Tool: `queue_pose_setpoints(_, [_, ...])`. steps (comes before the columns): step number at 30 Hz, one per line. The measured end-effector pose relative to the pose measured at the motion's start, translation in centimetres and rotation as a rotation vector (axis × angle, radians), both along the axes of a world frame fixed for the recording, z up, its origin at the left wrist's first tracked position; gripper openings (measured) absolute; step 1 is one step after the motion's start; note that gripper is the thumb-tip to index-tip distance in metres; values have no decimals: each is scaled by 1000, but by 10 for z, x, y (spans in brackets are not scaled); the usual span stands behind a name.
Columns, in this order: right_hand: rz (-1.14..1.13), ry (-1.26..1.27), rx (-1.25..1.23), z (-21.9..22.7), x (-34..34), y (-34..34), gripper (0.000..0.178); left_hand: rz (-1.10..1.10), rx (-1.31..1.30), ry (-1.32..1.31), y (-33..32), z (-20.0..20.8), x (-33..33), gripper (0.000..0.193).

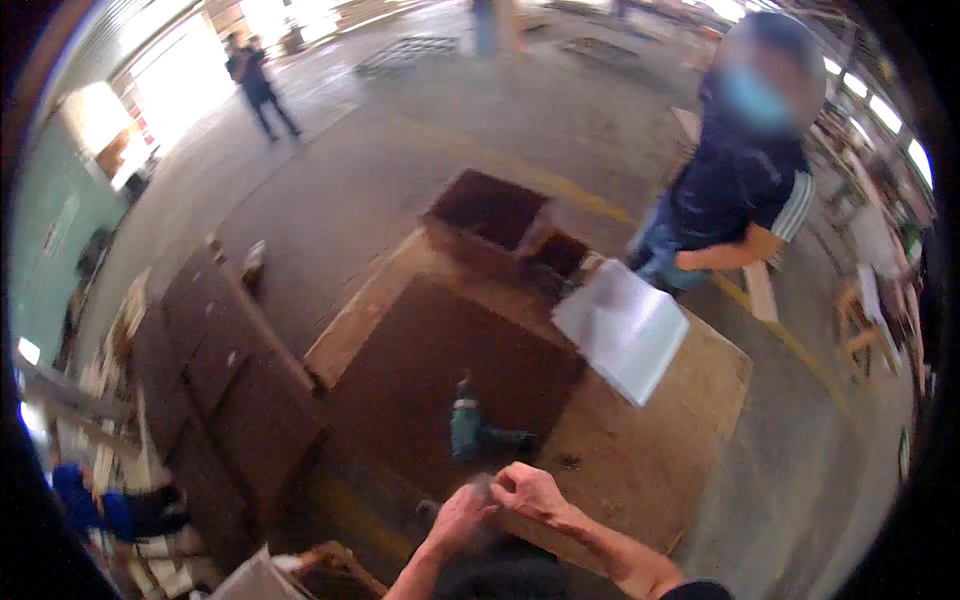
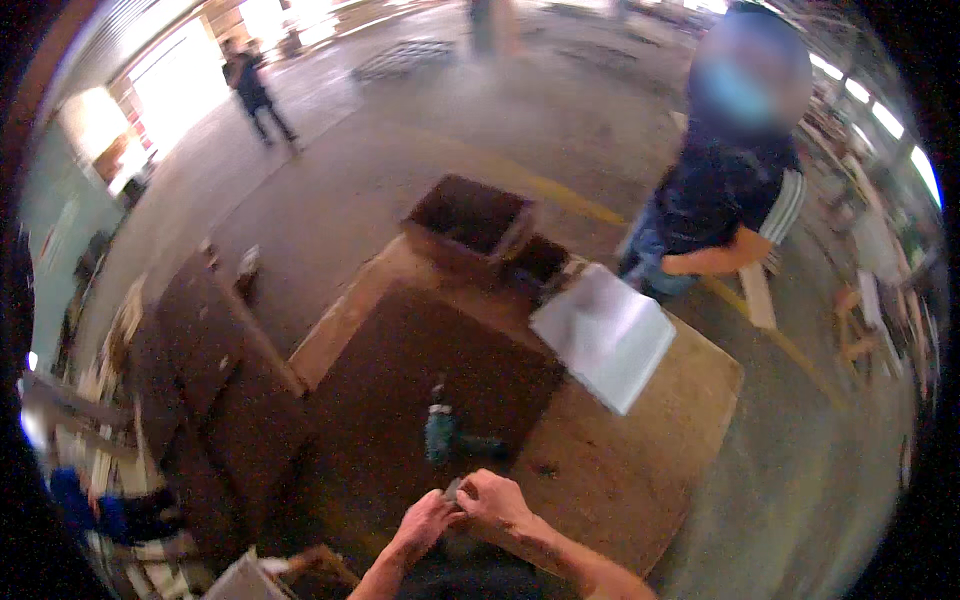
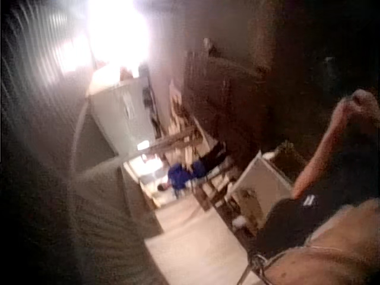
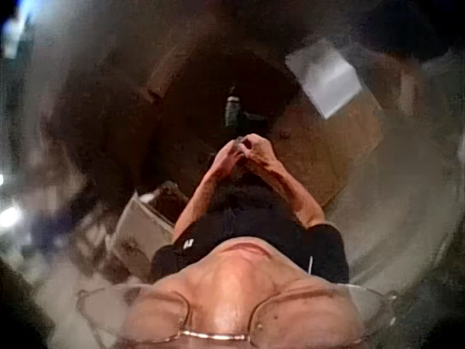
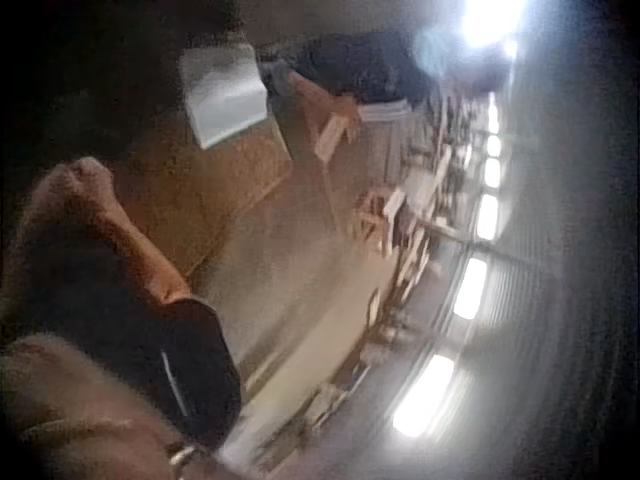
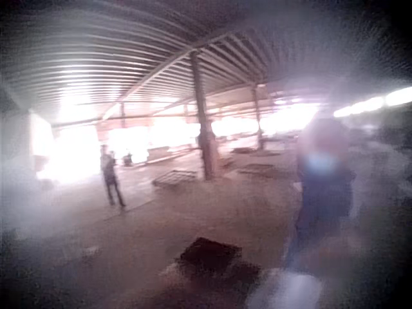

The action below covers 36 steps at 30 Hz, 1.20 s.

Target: The person uses a cordless drill to drive screws into a large brown wooden panel, securing it to a workbench. They then lift the panel, move it to a stack of similar boards, and return to the workbench to continue drilling screws into another section of the panel.

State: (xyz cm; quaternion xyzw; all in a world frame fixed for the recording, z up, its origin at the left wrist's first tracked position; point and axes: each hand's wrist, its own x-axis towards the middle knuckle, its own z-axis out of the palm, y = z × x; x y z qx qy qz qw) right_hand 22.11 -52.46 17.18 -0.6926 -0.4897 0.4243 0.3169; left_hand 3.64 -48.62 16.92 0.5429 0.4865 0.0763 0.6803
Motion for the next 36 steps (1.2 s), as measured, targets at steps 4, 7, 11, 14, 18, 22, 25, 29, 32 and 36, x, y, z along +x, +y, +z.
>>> queue_pose_setpoints(4, [-2, -51, -80, 16, -23, -11, 21, 106, -382, -250, 3, 5, 14, 23])
queue_pose_setpoints(7, [57, -127, -54, 11, -49, -9, 22, 246, -657, -507, 5, -12, -13, 27])
queue_pose_setpoints(11, [113, -173, -25, 9, -76, 3, 24, 184, -729, -490, 27, -8, -45, 28])
queue_pose_setpoints(14, [153, 63, -169, 20, -97, 28, 29, 125, -662, -488, 47, -10, -75, 28])
queue_pose_setpoints(18, [63, 190, -304, 19, -121, 65, 33, 152, -558, -492, 74, -28, -124, 25])
queue_pose_setpoints(22, [12, -292, -93, -30, -103, 100, 35, 230, -545, -412, 103, -43, -189, 21])
queue_pose_setpoints(25, [57, -697, -37, -84, -64, 103, 51, 366, -530, -475, 111, -56, -237, 20])
queue_pose_setpoints(29, [194, -709, -108, -153, -28, 98, 74, 602, -564, -472, 111, -49, -284, 32])
queue_pose_setpoints(32, [239, -666, -217, -188, 3, 87, 69, 600, -500, -510, 89, -82, -290, 36])
queue_pose_setpoints(36, [378, -509, -366, -67, -72, 145, 73, 762, -388, -662, 49, -102, -277, 22])
